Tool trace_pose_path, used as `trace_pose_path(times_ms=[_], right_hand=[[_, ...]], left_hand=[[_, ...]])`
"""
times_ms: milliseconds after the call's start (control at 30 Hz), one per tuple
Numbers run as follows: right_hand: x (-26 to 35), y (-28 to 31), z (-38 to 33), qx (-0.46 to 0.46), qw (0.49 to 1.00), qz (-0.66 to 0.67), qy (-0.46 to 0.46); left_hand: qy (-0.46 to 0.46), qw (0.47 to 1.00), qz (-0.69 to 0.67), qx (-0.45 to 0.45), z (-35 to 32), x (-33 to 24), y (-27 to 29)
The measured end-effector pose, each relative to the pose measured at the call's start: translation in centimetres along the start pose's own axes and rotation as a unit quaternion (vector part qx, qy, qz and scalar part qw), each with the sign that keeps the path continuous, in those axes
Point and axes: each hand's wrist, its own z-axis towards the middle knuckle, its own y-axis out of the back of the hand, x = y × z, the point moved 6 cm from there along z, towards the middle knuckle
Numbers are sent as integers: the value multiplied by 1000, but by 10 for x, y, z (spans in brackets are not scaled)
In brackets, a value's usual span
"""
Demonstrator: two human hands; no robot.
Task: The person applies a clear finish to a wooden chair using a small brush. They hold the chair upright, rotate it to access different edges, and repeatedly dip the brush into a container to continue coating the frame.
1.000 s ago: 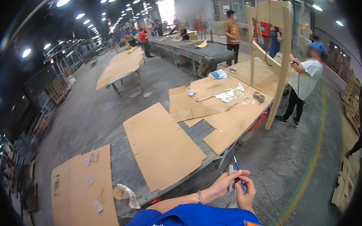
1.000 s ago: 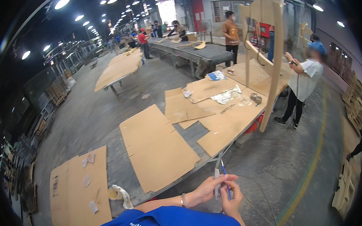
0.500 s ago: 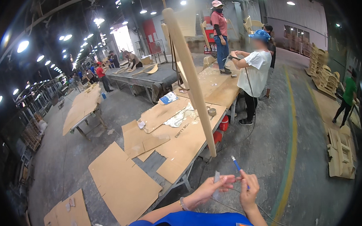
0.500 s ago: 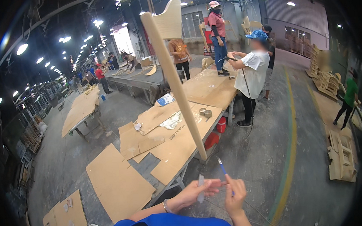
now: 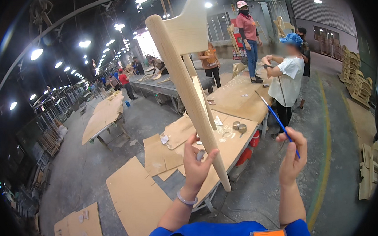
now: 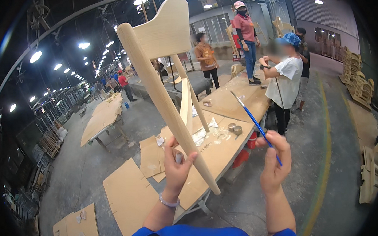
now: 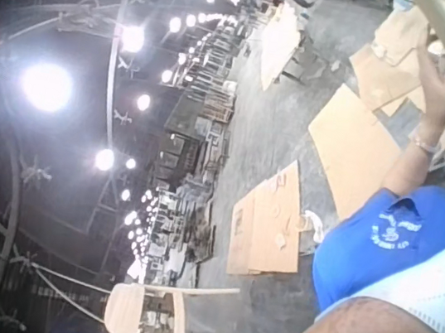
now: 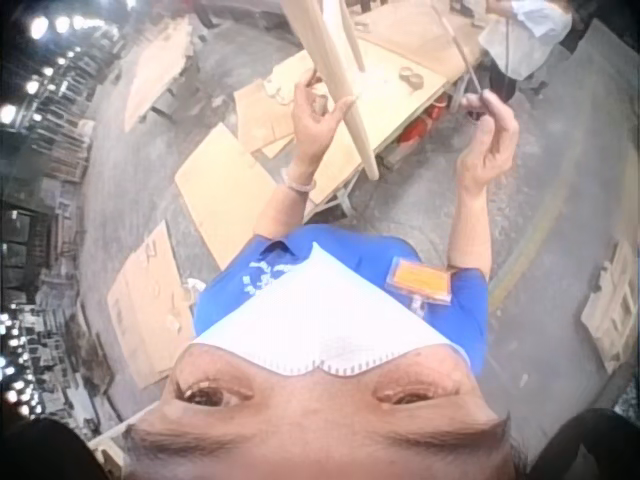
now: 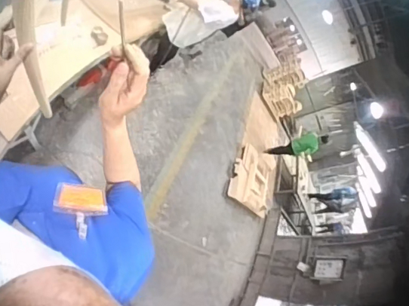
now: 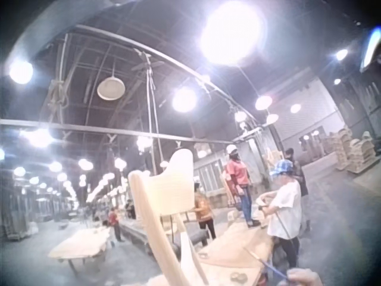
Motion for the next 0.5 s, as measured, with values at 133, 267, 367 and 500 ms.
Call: trace_pose_path(times_ms=[133,267,367,500], right_hand=[[6,-63,70,22,987,129,96],[16,-120,133,39,935,264,233],[19,-158,166,44,903,331,269],[23,-215,202,75,871,379,303]], left_hand=[[49,995,-44,74,8,14,13],[66,996,-48,48,7,31,53],[75,997,-1,-3,7,47,94],[97,991,6,-96,3,61,135]])
